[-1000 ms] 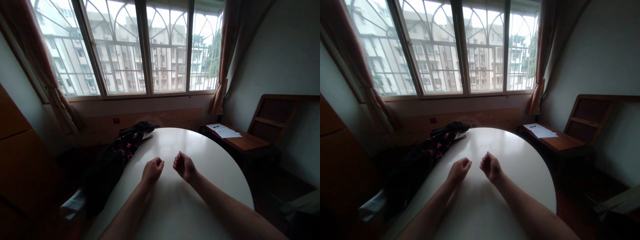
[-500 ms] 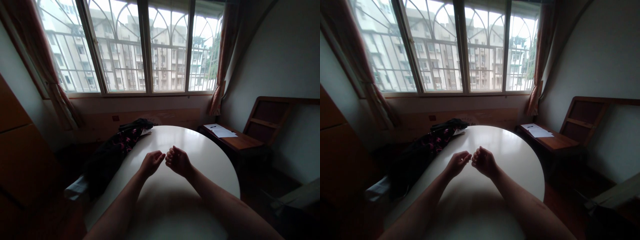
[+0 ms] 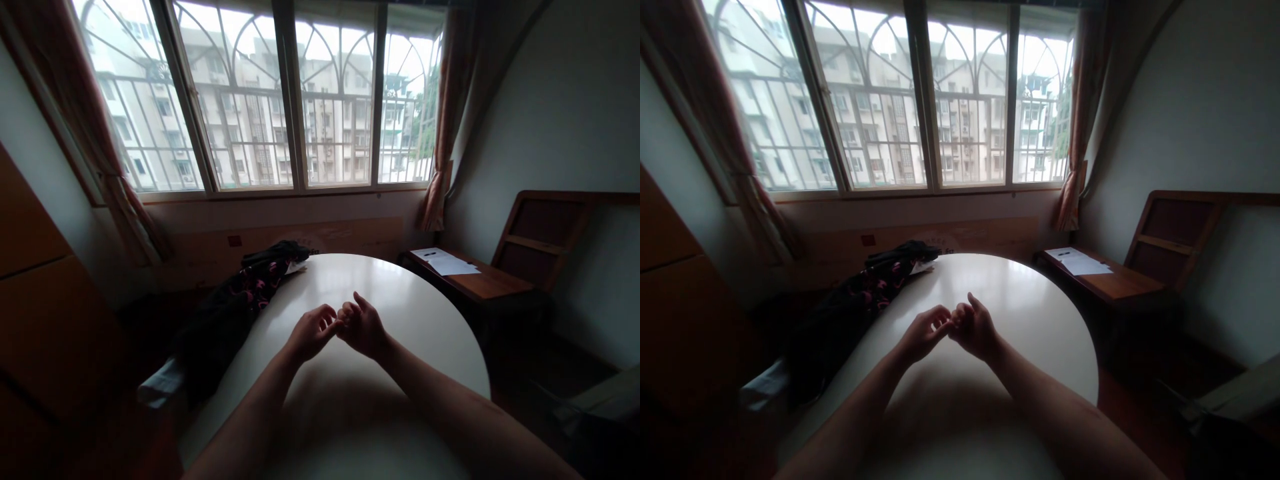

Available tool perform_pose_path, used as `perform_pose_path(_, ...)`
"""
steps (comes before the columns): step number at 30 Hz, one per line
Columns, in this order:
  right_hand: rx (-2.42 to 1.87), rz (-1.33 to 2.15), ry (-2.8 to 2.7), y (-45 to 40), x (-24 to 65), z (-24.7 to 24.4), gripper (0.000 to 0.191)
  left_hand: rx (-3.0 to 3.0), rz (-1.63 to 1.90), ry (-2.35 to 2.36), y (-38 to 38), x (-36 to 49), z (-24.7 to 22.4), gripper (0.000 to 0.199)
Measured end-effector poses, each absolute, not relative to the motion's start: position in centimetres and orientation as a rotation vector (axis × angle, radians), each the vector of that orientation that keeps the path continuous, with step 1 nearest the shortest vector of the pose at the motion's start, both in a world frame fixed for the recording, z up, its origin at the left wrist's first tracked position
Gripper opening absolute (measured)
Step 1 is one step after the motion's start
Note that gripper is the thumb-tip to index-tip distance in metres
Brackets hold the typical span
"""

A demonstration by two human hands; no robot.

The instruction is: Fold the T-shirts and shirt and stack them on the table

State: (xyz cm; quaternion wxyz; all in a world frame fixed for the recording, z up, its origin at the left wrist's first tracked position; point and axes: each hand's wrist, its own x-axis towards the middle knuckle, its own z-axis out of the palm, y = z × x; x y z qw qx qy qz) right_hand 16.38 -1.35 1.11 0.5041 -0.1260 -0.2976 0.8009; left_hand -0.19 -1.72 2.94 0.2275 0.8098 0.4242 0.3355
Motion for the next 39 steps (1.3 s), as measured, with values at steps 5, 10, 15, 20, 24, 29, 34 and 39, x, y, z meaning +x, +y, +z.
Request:
perform_pose_path(5,-0.404,1.905,-0.857,-1.7,15.6,0.6,0.05,2.186,0.926,1.071,-1.5,-0.2,2.4,0.047)
perform_pose_path(10,-0.573,1.798,-0.966,-1.3,15.3,-0.4,0.052,2.18,0.936,1.014,-1.6,0.2,2.0,0.051)
perform_pose_path(15,-0.759,1.625,-1.061,-1.0,15.2,-0.7,0.049,2.268,0.99,1.077,-1.5,0.2,1.7,0.042)
perform_pose_path(20,-0.872,1.479,-1.078,-0.9,15.2,-0.6,0.041,2.278,1.098,1.157,-0.9,0.1,1.3,0.027)
perform_pose_path(24,-0.873,1.397,-1.106,-0.7,15.4,-0.6,0.044,2.228,1.233,1.269,-0.6,-0.1,1.4,0.02)
perform_pose_path(29,-0.88,1.398,-1.191,-0.8,15.5,-0.5,0.047,2.191,1.358,1.346,-0.4,-0.5,1.6,0.014)
perform_pose_path(34,-0.891,1.397,-1.205,-1.0,15.5,0.0,0.045,2.192,1.412,1.385,-0.3,-0.6,1.5,0.011)
perform_pose_path(39,-0.886,1.386,-1.222,-1.0,15.6,0.0,0.046,2.201,1.426,1.389,-0.5,-0.6,1.7,0.015)
